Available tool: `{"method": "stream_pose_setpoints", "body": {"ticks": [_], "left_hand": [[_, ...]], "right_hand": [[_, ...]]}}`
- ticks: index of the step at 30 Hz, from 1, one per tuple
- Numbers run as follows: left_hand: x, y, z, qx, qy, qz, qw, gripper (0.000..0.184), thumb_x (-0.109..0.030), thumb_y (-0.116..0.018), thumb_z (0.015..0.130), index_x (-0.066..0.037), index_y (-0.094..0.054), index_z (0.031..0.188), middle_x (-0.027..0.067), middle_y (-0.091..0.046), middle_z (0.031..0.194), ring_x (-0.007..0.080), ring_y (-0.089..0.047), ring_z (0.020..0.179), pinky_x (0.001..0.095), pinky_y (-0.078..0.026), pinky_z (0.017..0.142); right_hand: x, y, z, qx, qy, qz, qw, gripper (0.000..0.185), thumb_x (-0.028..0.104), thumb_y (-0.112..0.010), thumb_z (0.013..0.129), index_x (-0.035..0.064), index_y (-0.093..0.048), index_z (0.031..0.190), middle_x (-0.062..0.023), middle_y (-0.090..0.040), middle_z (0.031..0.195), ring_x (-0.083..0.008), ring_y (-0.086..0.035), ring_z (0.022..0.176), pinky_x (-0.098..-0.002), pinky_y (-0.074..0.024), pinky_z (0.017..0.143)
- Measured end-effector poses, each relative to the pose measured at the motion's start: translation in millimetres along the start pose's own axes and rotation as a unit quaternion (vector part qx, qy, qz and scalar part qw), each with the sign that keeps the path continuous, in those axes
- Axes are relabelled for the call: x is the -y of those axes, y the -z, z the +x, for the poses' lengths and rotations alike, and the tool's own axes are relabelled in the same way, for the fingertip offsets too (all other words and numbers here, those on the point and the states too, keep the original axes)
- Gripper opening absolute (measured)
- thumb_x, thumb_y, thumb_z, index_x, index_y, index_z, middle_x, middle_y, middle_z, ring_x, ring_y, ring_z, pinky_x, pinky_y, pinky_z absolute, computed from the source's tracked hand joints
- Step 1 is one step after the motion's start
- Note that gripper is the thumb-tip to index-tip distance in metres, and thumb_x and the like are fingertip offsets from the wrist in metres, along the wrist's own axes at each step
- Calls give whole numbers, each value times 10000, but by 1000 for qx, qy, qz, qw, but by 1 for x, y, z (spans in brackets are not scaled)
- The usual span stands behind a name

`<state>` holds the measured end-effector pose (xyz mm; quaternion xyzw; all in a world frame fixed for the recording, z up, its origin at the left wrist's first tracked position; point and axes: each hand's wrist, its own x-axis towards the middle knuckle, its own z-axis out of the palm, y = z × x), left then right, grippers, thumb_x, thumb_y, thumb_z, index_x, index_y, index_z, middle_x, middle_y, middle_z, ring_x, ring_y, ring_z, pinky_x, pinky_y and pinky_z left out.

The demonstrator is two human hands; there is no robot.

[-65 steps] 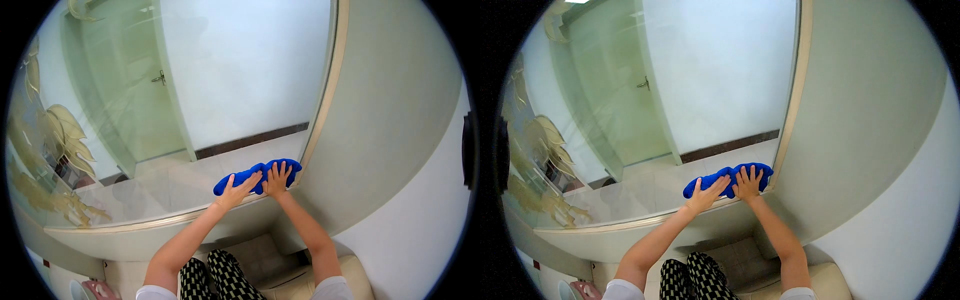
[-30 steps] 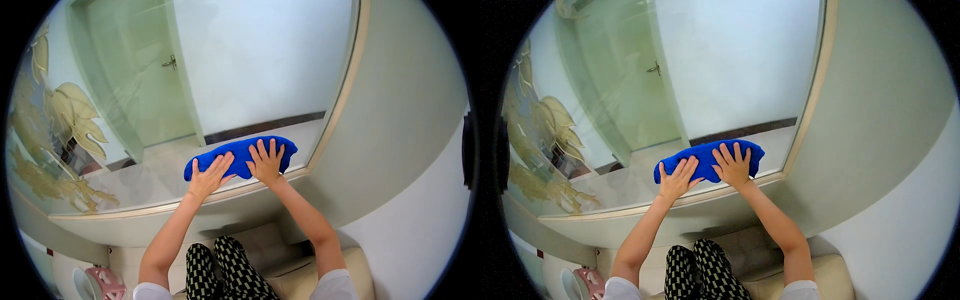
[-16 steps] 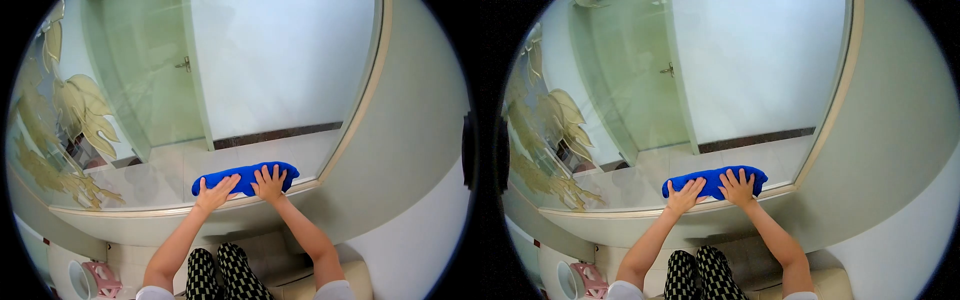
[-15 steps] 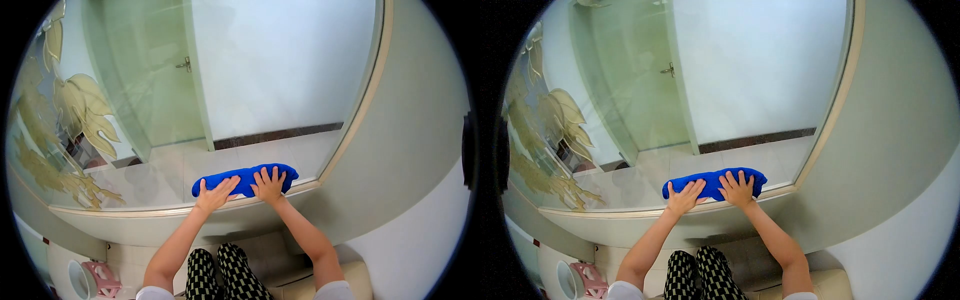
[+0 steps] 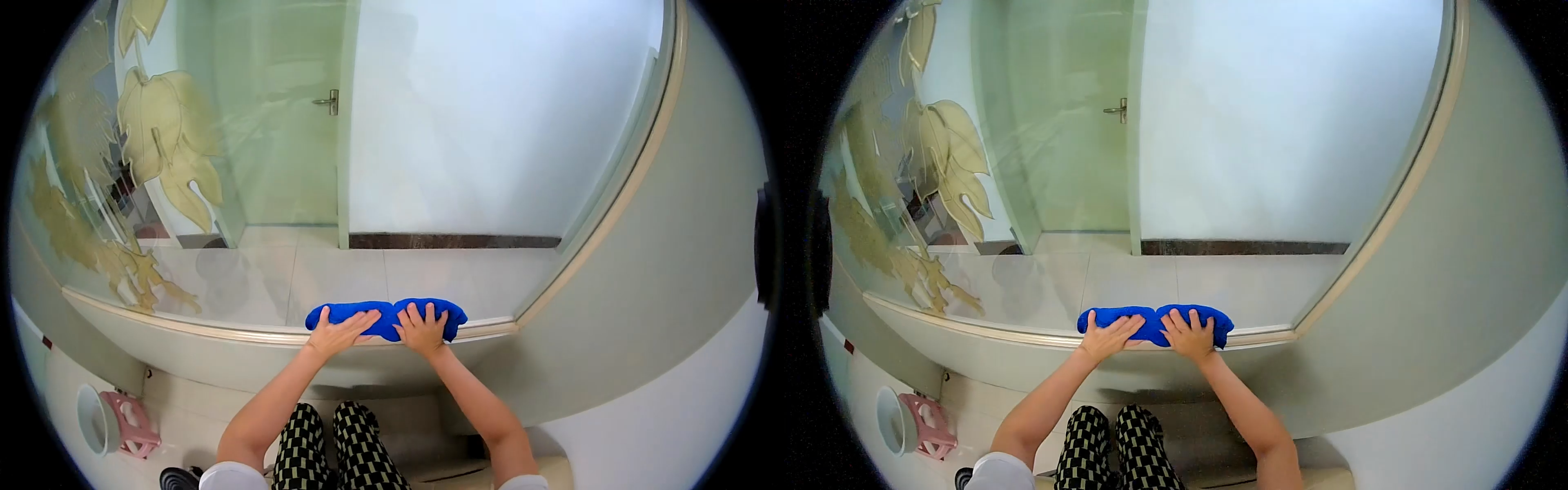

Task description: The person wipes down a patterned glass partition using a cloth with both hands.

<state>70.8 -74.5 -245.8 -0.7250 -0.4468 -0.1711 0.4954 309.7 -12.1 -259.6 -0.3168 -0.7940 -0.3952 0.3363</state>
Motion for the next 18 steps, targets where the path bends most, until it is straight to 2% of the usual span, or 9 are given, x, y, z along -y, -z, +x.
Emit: {"method": "stream_pose_setpoints", "body": {"ticks": [5,10,12,13,14,15,16,18], "left_hand": [[-8,-4,-7,-7,27,-14,1000,689,-694,-491,832,-347,-432,1424,-92,-309,1519,96,-180,1425,652,-99,1084],[-14,-13,-10,-15,47,-16,999,684,-709,-498,822,-338,-470,1396,-105,-363,1481,85,-229,1400,645,-67,1106],[-15,-15,-10,-5,45,-36,998,669,-705,-505,820,-328,-495,1373,-119,-423,1427,80,-299,1356,654,-89,1092],[-15,-14,-8,-4,48,-34,998,669,-705,-505,820,-328,-495,1373,-119,-423,1427,80,-299,1356,654,-89,1092],[-16,-12,-5,-3,48,-51,998,634,-701,-546,792,-294,-558,1279,-115,-469,1363,94,-363,1271,678,-138,1029],[-14,-7,-1,-5,48,-67,997,607,-697,-587,763,-261,-622,1184,-111,-515,1298,108,-427,1186,703,-187,966],[-13,-7,1,-6,50,-64,997,607,-697,-587,763,-261,-622,1184,-111,-515,1298,108,-427,1186,703,-187,966],[-13,-7,3,-25,59,-67,996,620,-696,-593,757,-245,-624,1181,-105,-513,1301,108,-429,1182,701,-188,961]], "right_hand": [[-2,1,2,-11,14,14,1000,410,514,-602,839,330,-632,1204,64,-441,1425,-286,-289,1363,-567,-296,920],[-6,-2,6,-22,27,8,999,414,506,-591,851,342,-622,1230,71,-445,1425,-275,-292,1360,-568,-292,942],[-9,-6,8,-28,29,8,999,417,503,-586,856,344,-618,1240,76,-435,1435,-270,-283,1367,-570,-283,960],[-10,-8,8,-25,36,7,999,392,498,-580,857,315,-628,1200,51,-453,1400,-307,-297,1344,-606,-271,955],[-9,-8,6,-20,42,8,999,372,493,-573,858,286,-638,1160,26,-470,1366,-343,-311,1321,-641,-260,949],[-12,-7,8,-29,45,2,999,387,493,-565,863,276,-635,1176,18,-473,1374,-346,-324,1318,-642,-221,996],[-13,-6,10,-32,48,3,998,387,493,-565,863,276,-635,1176,18,-473,1374,-346,-324,1318,-642,-221,996],[-12,-5,9,-27,12,5,1000,426,516,-565,870,340,-610,1255,84,-418,1455,-269,-302,1356,-582,-240,1012]]}}
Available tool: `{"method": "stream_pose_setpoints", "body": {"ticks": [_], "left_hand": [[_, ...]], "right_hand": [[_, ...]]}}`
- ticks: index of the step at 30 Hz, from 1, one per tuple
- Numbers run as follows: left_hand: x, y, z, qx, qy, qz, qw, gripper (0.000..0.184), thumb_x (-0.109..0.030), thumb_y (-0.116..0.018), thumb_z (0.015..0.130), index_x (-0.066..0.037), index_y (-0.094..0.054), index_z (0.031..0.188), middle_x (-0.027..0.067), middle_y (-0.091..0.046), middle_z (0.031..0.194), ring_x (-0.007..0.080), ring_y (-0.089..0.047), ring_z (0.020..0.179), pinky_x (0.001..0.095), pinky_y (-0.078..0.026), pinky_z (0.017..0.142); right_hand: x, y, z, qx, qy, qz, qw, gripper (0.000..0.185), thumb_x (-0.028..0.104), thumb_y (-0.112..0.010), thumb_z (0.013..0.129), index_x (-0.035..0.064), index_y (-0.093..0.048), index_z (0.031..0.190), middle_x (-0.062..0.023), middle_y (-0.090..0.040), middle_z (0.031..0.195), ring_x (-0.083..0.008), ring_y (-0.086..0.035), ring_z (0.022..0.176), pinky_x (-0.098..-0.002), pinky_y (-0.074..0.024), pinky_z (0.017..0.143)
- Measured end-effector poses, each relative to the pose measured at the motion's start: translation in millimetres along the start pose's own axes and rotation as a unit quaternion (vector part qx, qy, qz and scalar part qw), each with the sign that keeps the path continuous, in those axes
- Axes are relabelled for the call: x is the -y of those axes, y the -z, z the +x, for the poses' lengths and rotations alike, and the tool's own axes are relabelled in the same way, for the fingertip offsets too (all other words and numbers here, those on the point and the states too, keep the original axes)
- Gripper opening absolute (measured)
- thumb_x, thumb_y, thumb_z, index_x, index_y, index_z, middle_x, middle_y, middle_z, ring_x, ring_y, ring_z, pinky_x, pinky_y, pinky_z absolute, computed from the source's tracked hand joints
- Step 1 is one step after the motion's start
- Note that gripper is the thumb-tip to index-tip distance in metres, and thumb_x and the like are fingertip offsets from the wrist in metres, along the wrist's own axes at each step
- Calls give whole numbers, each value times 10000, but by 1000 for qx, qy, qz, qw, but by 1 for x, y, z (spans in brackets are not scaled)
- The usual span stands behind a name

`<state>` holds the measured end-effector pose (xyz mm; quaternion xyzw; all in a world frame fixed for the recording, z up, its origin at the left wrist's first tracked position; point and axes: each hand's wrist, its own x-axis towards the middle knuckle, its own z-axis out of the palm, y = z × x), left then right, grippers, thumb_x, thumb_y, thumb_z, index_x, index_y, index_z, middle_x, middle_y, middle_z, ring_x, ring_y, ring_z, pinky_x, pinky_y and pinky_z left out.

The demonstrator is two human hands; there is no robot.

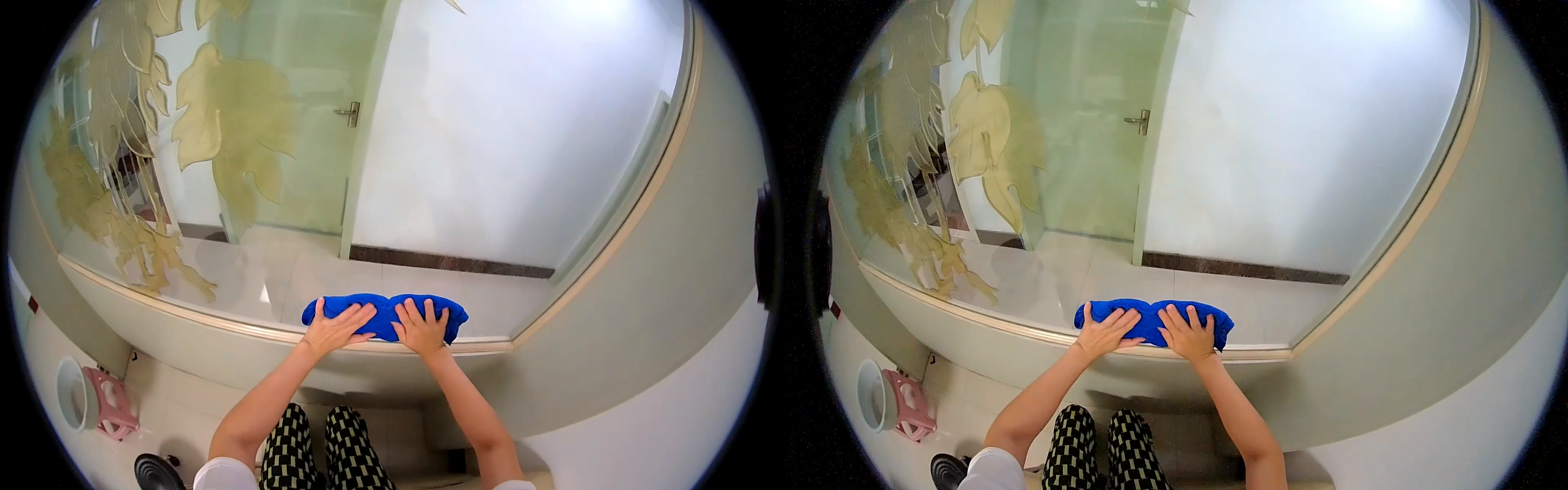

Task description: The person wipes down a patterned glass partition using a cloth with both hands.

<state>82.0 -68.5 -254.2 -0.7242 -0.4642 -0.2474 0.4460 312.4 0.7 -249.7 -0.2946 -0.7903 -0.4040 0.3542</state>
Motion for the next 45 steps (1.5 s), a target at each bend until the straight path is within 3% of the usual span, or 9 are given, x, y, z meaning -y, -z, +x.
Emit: {"method": "stream_pose_setpoints", "body": {"ticks": [3,6,13,20,23,25,31,37,45], "left_hand": [[-3,5,3,10,31,12,999,663,-692,-546,797,-290,-543,1324,-104,-452,1404,78,-396,1267,665,-201,1011],[0,17,15,3,41,9,999,674,-690,-542,797,-275,-540,1328,-88,-437,1424,90,-390,1276,684,-180,1013],[17,51,54,-27,26,4,999,729,-681,-532,806,-225,-505,1374,-47,-383,1492,139,-309,1380,706,-148,1030],[62,122,140,-51,18,-30,998,751,-635,-553,795,-169,-496,1380,-17,-384,1497,173,-344,1368,683,-141,1063],[67,137,159,-41,20,-10,999,777,-650,-511,823,-204,-401,1450,-43,-311,1537,124,-276,1408,631,-228,1074],[69,144,166,-57,13,-25,998,763,-631,-530,816,-183,-433,1426,-27,-339,1523,148,-307,1394,650,-184,1077],[73,149,165,-61,5,-24,998,748,-603,-550,809,-162,-459,1406,-5,-362,1512,172,-344,1378,658,-153,1084],[89,154,157,-49,-44,18,998,714,-642,-501,843,-221,-452,1417,-83,-364,1505,139,-337,1379,633,-164,1100],[90,163,157,-43,-53,10,998,728,-636,-519,838,-224,-430,1431,-57,-355,1514,143,-321,1393,653,-153,1092]], "right_hand": [[1,6,10,-21,-15,-2,1000,412,493,-555,878,310,-619,1241,69,-447,1433,-281,-356,1314,-582,-239,1018],[2,18,25,-40,-29,-6,999,407,462,-545,887,259,-629,1230,36,-486,1400,-299,-388,1301,-580,-232,1035],[7,41,57,-57,-87,6,995,467,378,-543,895,130,-585,1289,-81,-458,1432,-373,-350,1343,-605,-208,1056],[-24,105,152,-56,-123,16,991,509,339,-548,896,80,-538,1334,-118,-417,1469,-391,-311,1374,-623,-214,1051],[-32,117,168,-67,-132,31,988,528,315,-550,898,59,-509,1358,-134,-402,1481,-397,-290,1387,-623,-190,1064],[-33,129,174,-73,-137,33,987,550,304,-545,901,43,-478,1380,-145,-391,1488,-399,-279,1395,-616,-174,1074],[-33,132,177,-78,-139,31,987,548,311,-546,895,60,-486,1378,-135,-400,1483,-384,-301,1387,-592,-186,1082],[-43,131,164,-75,-79,13,994,545,332,-559,884,78,-505,1364,-107,-417,1474,-370,-328,1371,-588,-199,1077],[-41,136,163,-71,-82,23,994,539,330,-565,883,86,-511,1360,-107,-414,1474,-373,-319,1374,-603,-195,1072]]}}
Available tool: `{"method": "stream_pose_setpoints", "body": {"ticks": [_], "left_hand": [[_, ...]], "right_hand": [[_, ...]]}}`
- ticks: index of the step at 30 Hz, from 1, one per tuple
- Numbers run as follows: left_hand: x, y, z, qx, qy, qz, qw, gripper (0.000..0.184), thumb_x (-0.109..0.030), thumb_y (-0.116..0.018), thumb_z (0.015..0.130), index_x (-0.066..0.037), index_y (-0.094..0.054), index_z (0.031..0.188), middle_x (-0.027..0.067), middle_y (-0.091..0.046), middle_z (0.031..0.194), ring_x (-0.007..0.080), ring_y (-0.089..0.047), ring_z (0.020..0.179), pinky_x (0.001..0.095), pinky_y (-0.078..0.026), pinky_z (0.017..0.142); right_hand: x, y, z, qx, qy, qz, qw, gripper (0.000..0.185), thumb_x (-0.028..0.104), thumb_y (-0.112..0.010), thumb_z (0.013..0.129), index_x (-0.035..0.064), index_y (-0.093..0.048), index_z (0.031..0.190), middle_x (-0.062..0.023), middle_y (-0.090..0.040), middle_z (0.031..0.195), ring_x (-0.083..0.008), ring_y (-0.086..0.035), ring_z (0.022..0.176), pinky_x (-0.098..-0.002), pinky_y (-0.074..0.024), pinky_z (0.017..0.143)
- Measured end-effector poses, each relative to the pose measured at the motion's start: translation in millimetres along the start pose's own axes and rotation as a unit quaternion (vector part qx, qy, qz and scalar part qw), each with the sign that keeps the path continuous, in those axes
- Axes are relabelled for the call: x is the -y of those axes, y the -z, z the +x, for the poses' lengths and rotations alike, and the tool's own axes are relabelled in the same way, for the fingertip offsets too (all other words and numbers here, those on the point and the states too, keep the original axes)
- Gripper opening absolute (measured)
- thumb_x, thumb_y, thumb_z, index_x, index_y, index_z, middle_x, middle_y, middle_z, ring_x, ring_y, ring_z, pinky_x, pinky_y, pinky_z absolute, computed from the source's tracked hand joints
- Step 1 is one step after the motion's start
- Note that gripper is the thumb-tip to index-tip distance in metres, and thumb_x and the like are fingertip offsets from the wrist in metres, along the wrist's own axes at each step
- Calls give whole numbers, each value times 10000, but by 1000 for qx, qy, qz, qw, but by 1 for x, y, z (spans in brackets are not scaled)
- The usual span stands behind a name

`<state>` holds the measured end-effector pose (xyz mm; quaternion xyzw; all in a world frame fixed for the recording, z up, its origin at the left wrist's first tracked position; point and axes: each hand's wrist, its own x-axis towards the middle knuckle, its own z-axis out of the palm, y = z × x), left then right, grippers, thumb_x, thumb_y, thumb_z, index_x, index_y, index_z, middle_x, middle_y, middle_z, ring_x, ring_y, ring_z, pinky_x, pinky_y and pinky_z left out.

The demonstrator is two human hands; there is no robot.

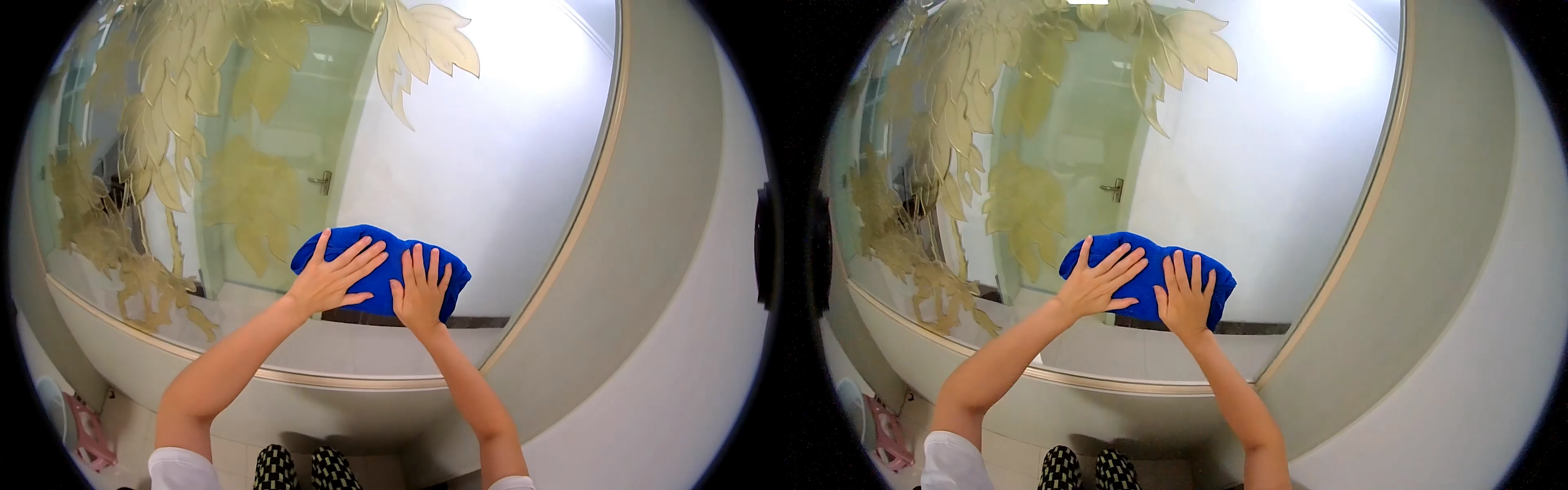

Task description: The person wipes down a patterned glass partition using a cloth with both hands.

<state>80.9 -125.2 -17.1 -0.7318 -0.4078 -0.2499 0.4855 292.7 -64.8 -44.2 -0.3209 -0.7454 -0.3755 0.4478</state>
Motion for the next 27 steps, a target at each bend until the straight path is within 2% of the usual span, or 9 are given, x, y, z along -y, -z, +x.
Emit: {"method": "stream_pose_setpoints", "body": {"ticks": [7,11,14,15,22,27], "left_hand": [[4,21,11,-22,25,4,999,764,-643,-513,831,-205,-403,1448,-11,-331,1530,183,-288,1415,657,-117,1102],[23,60,36,-44,33,-3,998,766,-628,-517,835,-201,-387,1457,0,-319,1537,192,-271,1425,652,-113,1106],[38,43,68,-55,27,-11,998,772,-622,-529,830,-195,-386,1457,-2,-323,1535,193,-272,1426,647,-110,1114],[27,65,47,-73,14,-14,997,774,-621,-533,827,-195,-387,1457,-2,-325,1534,193,-273,1426,644,-108,1117],[16,70,47,-92,12,-7,996,765,-587,-533,843,-154,-382,1455,20,-313,1540,204,-255,1435,642,-99,1121],[10,75,46,-102,18,3,995,771,-578,-523,850,-131,-369,1460,45,-292,1549,221,-234,1443,641,-97,1119]], "right_hand": [[12,16,21,-32,-28,0,999,538,327,-528,904,70,-490,1376,-132,-407,1478,-395,-315,1374,-610,-187,1078],[13,54,68,-61,3,-12,998,547,323,-527,905,71,-477,1388,-133,-399,1484,-399,-321,1370,-606,-195,1074],[-17,41,97,-60,22,-6,998,561,329,-544,894,80,-476,1392,-114,-391,1494,-388,-317,1377,-600,-189,1081],[1,64,81,-68,28,-12,997,570,335,-545,892,86,-467,1399,-109,-384,1499,-374,-307,1387,-593,-178,1089],[-24,90,92,-15,128,-22,991,555,343,-519,920,109,-443,1418,-49,-354,1520,-303,-286,1410,-540,-158,1128],[-15,95,89,-30,133,-23,990,546,314,-512,926,105,-433,1424,-53,-351,1521,-305,-279,1414,-527,-168,1130]]}}
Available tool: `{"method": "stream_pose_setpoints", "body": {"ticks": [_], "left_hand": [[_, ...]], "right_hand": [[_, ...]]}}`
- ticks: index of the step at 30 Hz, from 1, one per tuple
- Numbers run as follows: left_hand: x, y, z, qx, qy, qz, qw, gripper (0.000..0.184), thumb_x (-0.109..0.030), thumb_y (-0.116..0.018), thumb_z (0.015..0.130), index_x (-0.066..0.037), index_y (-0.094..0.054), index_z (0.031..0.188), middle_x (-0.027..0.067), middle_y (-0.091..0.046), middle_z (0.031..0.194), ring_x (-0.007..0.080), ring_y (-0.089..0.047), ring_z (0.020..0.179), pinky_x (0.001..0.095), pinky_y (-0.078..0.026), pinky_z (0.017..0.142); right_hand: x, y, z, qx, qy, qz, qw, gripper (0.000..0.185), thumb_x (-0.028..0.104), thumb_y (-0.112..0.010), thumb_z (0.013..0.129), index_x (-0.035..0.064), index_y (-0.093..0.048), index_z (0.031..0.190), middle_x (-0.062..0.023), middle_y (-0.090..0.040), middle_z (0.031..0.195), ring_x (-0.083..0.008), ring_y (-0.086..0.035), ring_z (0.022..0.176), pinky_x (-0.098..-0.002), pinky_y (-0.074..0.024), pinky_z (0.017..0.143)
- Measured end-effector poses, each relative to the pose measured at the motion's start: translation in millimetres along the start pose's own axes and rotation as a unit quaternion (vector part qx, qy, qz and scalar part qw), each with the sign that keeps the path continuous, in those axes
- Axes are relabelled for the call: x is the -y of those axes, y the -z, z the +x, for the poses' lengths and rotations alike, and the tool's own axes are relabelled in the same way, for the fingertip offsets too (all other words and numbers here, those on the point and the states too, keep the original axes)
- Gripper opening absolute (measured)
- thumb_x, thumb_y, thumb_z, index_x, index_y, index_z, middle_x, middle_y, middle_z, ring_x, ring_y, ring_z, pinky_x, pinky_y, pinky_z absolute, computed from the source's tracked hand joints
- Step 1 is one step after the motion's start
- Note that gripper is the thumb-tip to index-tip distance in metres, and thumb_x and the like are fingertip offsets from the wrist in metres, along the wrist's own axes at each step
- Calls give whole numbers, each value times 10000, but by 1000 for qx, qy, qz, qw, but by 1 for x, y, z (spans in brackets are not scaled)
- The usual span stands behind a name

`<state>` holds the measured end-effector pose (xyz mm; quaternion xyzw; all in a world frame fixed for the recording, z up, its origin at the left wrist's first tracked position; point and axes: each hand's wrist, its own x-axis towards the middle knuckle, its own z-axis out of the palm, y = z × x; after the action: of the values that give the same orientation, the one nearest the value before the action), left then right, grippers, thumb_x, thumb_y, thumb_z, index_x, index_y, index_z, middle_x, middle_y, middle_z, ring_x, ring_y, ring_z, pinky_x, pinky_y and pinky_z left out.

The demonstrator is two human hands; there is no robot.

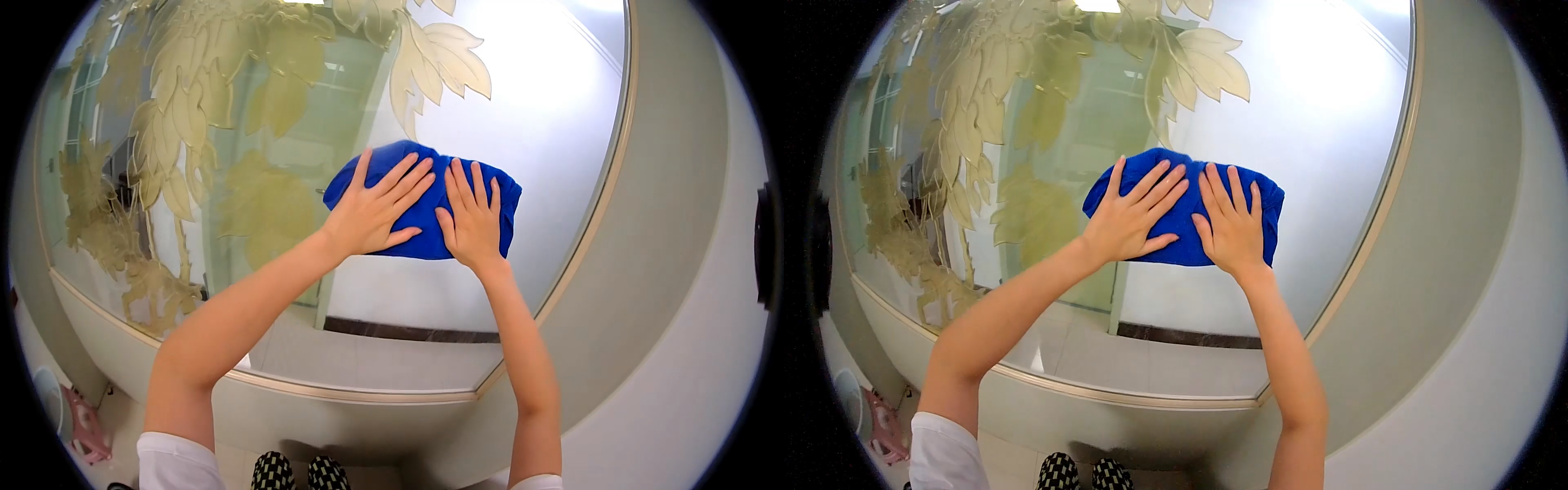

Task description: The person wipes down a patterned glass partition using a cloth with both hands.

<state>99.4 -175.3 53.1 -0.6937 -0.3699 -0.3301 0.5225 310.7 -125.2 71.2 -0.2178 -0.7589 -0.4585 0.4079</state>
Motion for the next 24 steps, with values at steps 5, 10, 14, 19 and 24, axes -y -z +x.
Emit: {"method": "stream_pose_setpoints", "body": {"ticks": [5,10,14,19,24], "left_hand": [[11,3,4,-29,7,-1,1000,763,-551,-521,858,-119,-355,1464,53,-290,1551,226,-225,1447,630,-104,1118],[15,-1,4,-64,-3,17,998,735,-521,-530,870,-119,-359,1460,53,-291,1550,223,-232,1441,617,-127,1119],[18,-8,7,-98,-7,41,994,707,-515,-513,888,-127,-363,1459,46,-311,1541,215,-251,1433,594,-151,1121],[33,-16,14,-135,-14,76,988,703,-523,-492,905,-147,-333,1476,35,-312,1541,207,-255,1429,573,-167,1129],[48,-24,16,-153,-22,111,982,692,-568,-437,929,-181,-317,1489,25,-320,1537,204,-247,1433,574,-139,1142]], "right_hand": [[20,-6,9,-37,-53,-22,998,551,277,-503,934,63,-405,1431,-95,-343,1521,-326,-279,1411,-538,-182,1119],[26,-14,13,-80,-64,-42,994,546,269,-469,958,57,-367,1451,-114,-335,1522,-361,-281,1403,-566,-206,1099],[24,-21,15,-108,-68,-57,990,540,282,-440,975,62,-349,1460,-114,-330,1526,-364,-281,1402,-574,-217,1092],[15,-32,22,-141,-65,-72,985,541,294,-433,978,68,-348,1463,-119,-320,1531,-374,-272,1405,-586,-215,1089],[9,-44,29,-175,-65,-69,980,543,339,-382,995,72,-345,1466,-116,-321,1532,-367,-258,1413,-586,-182,1108]]}}
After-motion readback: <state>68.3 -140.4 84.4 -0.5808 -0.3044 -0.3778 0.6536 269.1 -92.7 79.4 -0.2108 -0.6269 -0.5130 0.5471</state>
